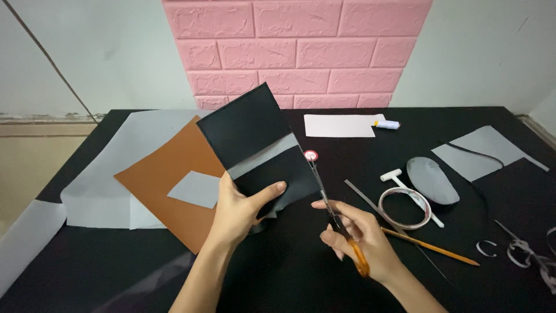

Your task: Trimming the edges of a black leather piece with scissors to achieve a clean finish.

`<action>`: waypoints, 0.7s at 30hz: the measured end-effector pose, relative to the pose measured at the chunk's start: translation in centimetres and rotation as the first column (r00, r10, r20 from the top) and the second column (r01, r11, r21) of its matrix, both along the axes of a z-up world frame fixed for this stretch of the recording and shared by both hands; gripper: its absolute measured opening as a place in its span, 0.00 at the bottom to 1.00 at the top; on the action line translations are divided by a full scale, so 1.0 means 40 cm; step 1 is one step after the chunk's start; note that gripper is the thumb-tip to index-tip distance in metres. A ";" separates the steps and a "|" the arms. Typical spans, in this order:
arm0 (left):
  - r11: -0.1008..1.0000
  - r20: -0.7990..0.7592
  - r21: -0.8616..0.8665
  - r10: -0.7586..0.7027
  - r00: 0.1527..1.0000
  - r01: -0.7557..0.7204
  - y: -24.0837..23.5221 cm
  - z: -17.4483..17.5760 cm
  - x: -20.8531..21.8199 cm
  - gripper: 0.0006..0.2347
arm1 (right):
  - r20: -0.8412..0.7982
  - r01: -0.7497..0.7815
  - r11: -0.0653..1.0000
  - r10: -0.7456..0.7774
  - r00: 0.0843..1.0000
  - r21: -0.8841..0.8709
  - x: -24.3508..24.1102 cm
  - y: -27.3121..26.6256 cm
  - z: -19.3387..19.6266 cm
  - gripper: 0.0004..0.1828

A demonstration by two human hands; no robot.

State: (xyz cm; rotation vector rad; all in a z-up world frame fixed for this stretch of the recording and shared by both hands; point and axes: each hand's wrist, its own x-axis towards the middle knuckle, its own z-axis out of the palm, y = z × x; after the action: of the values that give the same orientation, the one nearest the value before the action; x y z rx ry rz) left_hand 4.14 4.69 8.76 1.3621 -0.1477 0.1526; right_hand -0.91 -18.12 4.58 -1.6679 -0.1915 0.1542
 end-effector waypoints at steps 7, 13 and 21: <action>1.000 -0.058 -0.021 0.009 0.998 -0.010 -0.017 -0.023 0.006 0.23 | 0.061 0.059 0.984 -0.070 0.996 0.171 0.010 -0.001 -0.024 0.26; 0.958 -0.109 0.227 -0.154 0.982 0.175 -0.058 -0.056 -0.005 0.26 | -0.322 0.534 0.744 -0.431 0.843 0.402 0.022 0.005 0.083 0.29; 0.735 -0.241 0.490 -0.403 0.883 0.469 -0.029 -0.015 -0.040 0.36 | 0.005 0.311 0.932 -0.317 0.948 0.185 0.053 -0.042 -0.014 0.40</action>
State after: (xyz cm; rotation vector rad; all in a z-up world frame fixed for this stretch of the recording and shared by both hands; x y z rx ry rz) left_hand 2.54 3.54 8.15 1.8532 -0.4343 -0.4044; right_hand 1.21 -19.79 4.00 -1.4965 0.0368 -0.1319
